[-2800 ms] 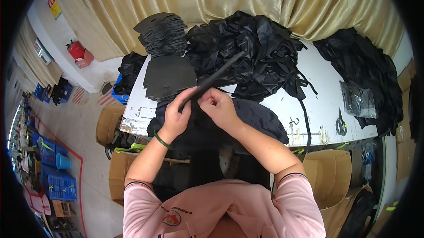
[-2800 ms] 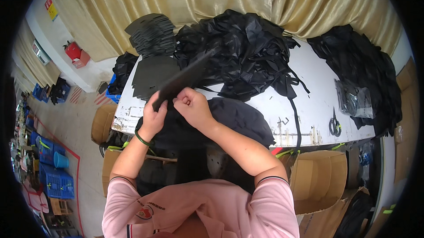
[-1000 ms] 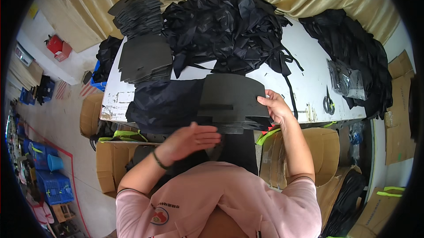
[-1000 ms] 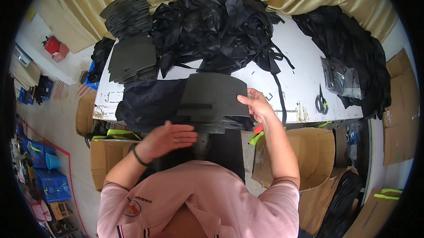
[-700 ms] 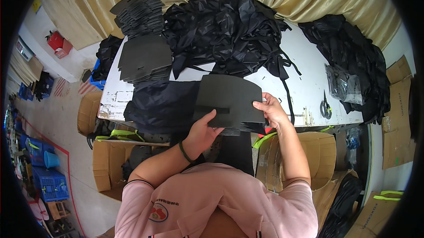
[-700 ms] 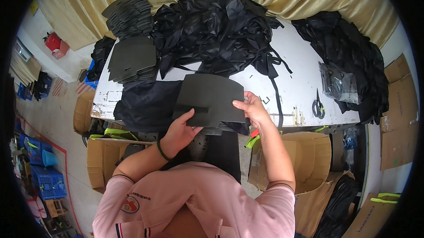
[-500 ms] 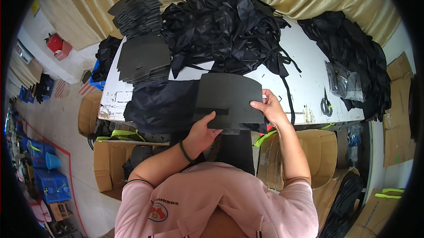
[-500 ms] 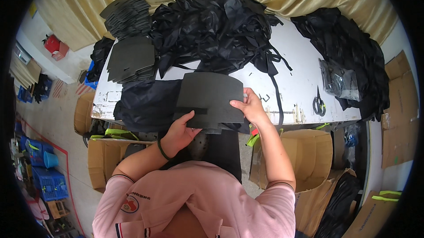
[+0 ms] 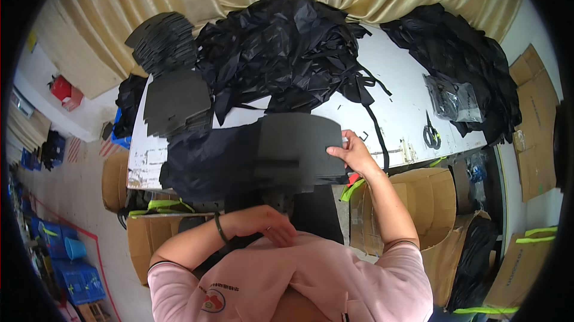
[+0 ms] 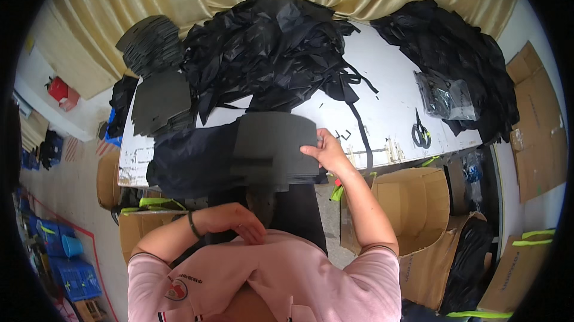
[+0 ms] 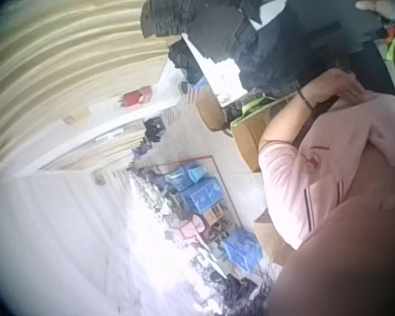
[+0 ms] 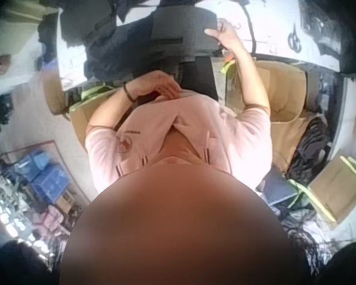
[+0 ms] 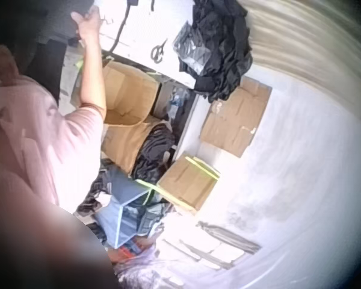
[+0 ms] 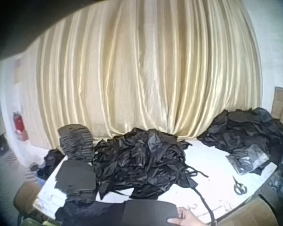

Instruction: Organizing and stacking black fabric garment pieces and grey foam inserts on a work table.

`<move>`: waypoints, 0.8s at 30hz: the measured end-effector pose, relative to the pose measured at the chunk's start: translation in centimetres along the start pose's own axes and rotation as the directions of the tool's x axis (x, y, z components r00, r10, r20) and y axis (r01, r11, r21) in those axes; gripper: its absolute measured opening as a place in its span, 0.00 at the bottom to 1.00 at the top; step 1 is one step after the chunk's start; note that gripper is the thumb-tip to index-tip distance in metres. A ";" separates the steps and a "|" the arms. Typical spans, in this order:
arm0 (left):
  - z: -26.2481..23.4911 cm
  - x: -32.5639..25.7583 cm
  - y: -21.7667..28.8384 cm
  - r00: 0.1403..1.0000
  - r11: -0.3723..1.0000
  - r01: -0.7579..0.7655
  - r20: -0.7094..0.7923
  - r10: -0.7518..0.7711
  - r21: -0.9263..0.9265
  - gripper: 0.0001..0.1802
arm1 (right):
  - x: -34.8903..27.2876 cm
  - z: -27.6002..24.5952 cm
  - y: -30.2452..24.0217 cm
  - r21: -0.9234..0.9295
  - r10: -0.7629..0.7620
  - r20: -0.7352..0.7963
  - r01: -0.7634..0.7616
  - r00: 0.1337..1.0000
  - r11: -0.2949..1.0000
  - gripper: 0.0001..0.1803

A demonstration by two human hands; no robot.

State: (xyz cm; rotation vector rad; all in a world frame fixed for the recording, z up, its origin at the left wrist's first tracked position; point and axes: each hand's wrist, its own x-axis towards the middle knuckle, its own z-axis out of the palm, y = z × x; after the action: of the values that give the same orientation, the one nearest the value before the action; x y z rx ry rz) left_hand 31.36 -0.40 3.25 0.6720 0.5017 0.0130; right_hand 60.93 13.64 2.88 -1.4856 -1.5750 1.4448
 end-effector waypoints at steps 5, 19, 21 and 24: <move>0.8 1.0 6.2 0.683 -0.045 0.099 -0.035 0.729 0.994 0.37 | -0.2 -1.6 -2.3 -0.217 0.128 0.088 -0.106 0.988 0.970 0.22; -3.3 3.7 4.2 0.699 -0.256 0.414 -0.125 0.704 0.874 0.49 | 25.4 2.8 -9.9 -0.721 -0.435 0.050 0.334 0.899 0.607 0.44; -3.1 3.7 4.2 0.696 -0.235 0.412 -0.138 0.705 0.880 0.49 | 27.6 6.3 -11.6 -0.804 -0.522 -0.009 0.304 0.853 0.511 0.42; -3.2 3.8 4.6 0.703 -0.184 0.363 -0.139 0.697 0.913 0.48 | 32.5 7.5 -11.5 -0.866 -0.570 -0.071 0.233 0.819 0.442 0.29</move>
State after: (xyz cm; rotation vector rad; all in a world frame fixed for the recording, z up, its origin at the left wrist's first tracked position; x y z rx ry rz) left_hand 33.92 5.74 2.15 2.5734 1.1605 0.2224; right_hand 41.83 43.28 2.24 -1.5026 -2.2980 0.0200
